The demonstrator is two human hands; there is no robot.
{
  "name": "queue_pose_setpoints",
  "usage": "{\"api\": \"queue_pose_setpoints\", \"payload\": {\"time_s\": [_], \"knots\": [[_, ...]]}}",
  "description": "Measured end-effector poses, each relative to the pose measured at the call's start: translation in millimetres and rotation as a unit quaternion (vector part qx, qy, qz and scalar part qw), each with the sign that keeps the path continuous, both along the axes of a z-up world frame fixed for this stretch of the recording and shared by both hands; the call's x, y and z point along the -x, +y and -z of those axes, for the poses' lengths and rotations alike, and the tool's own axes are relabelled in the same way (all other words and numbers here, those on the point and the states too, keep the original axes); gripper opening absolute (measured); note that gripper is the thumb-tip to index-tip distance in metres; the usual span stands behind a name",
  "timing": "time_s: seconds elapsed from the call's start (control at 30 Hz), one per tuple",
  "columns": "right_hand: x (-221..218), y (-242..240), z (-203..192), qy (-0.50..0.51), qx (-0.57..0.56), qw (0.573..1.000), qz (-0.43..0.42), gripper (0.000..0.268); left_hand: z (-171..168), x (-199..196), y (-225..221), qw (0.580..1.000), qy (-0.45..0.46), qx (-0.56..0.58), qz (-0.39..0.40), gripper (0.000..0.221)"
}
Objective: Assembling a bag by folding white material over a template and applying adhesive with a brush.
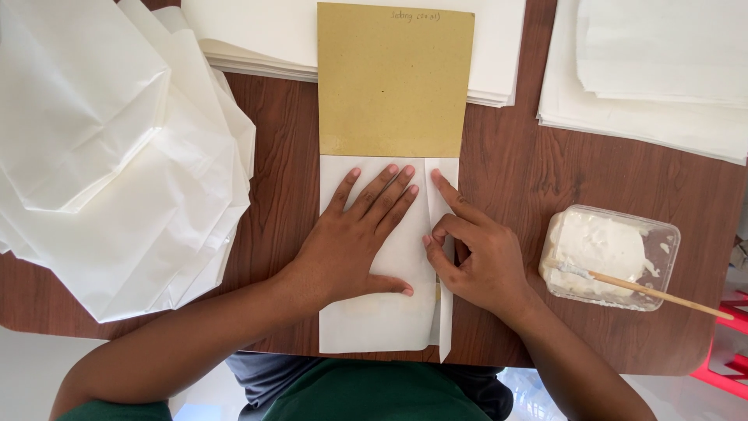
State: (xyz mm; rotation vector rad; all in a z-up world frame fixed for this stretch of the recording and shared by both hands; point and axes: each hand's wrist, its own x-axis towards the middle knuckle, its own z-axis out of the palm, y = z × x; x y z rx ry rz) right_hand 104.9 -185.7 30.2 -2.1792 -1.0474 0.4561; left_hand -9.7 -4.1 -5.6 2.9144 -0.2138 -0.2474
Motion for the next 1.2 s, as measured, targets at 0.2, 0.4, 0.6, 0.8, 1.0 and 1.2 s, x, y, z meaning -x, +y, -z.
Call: {"api": "queue_pose_setpoints", "payload": {"time_s": [0.2,0.4,0.6,0.8,1.0,1.2], "knots": [[-1.4,6.3,-7.5,0.001,0.003,1.0,-0.005,0.022,-1.0,0.1,-0.7,1.0,-0.004,0.009,-0.004,0.128],[-2.3,7.5,-8.5,-0.003,0.004,1.0,-0.011,0.02,-0.3,0.3,-0.9,1.0,-0.004,0.009,-0.004,0.129],[-3.5,7.8,-10.9,0.008,-0.002,1.0,-0.017,0.018,-0.4,-0.1,-0.7,1.0,-0.001,0.002,-0.003,0.129],[-4.7,6.5,-9.6,0.015,-0.005,1.0,-0.015,0.018,-1.5,-0.4,-0.9,1.0,0.003,0.0,-0.003,0.129],[-7.4,4.1,-9.5,0.036,-0.015,0.999,-0.02,0.019,0.5,0.5,-0.4,1.0,-0.002,-0.003,-0.001,0.13],[-9.1,0.0,-3.4,0.053,-0.014,0.998,-0.026,0.019,-0.6,0.4,-0.6,1.0,-0.002,0.004,-0.003,0.129]]}}
